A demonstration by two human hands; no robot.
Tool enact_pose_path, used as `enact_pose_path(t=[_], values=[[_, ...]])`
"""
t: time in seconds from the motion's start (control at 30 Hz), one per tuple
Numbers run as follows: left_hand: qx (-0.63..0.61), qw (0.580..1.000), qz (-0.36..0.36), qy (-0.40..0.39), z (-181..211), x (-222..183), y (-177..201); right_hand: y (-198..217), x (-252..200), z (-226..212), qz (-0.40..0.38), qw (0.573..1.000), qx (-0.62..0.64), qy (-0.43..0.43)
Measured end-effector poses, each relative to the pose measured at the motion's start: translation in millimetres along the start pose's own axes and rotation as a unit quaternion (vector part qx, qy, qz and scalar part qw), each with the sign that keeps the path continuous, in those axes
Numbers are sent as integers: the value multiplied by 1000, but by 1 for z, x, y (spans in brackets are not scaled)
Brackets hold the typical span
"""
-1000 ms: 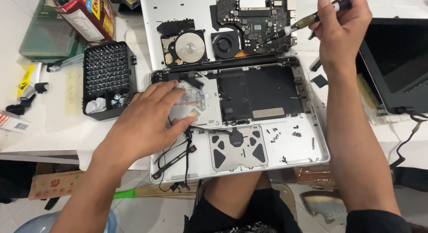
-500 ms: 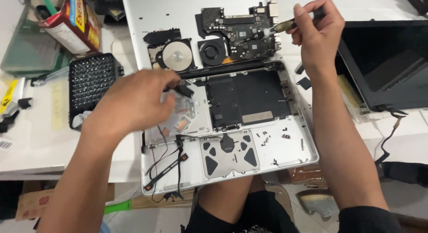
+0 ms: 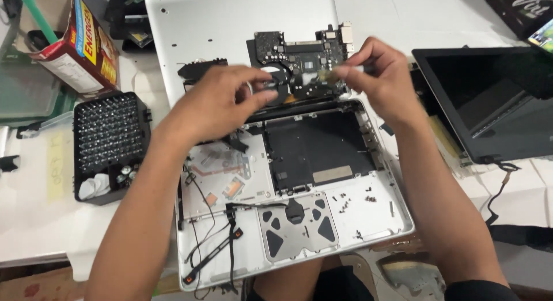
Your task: Disassembling a laptop to remove the motherboard and cleaning its surface with a small brush.
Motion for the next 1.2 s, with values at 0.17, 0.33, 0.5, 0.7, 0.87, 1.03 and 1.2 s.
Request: enact_pose_path(t=[0.17, 0.33, 0.5, 0.7, 0.87, 1.03, 1.2], values=[[-30, 979, 60, -192, -2, -7, 4, -11, 0, 13, -23, 998, -52, 15], [-11, 987, 67, -146, -18, -6, 1, -19, 0, 8, -42, 998, -47, 16], [30, 991, 77, -106, -24, -2, -1, -31, 12, -11, -116, 989, -88, 30], [52, 987, 49, -142, -16, -5, -20, -34, 0, -11, -226, 955, -192, 17], [55, 993, -33, -102, -14, -6, -33, -55, -20, -32, -312, 898, -282, 131], [43, 990, -69, -112, -16, -2, -45, -57, -23, -24, -343, 875, -314, 137], [41, 991, -68, -108, -16, -2, -47, -63, -25, -26, -348, 866, -326, 148]])
Point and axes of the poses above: each hand's wrist, its own x-axis towards the middle knuckle, its own y-axis out of the back of the hand, z = x × y, the point moved 8 cm from there along x, towards the middle knuckle, and after that the axes turned 10 degrees about y, right-handed, at the moved point
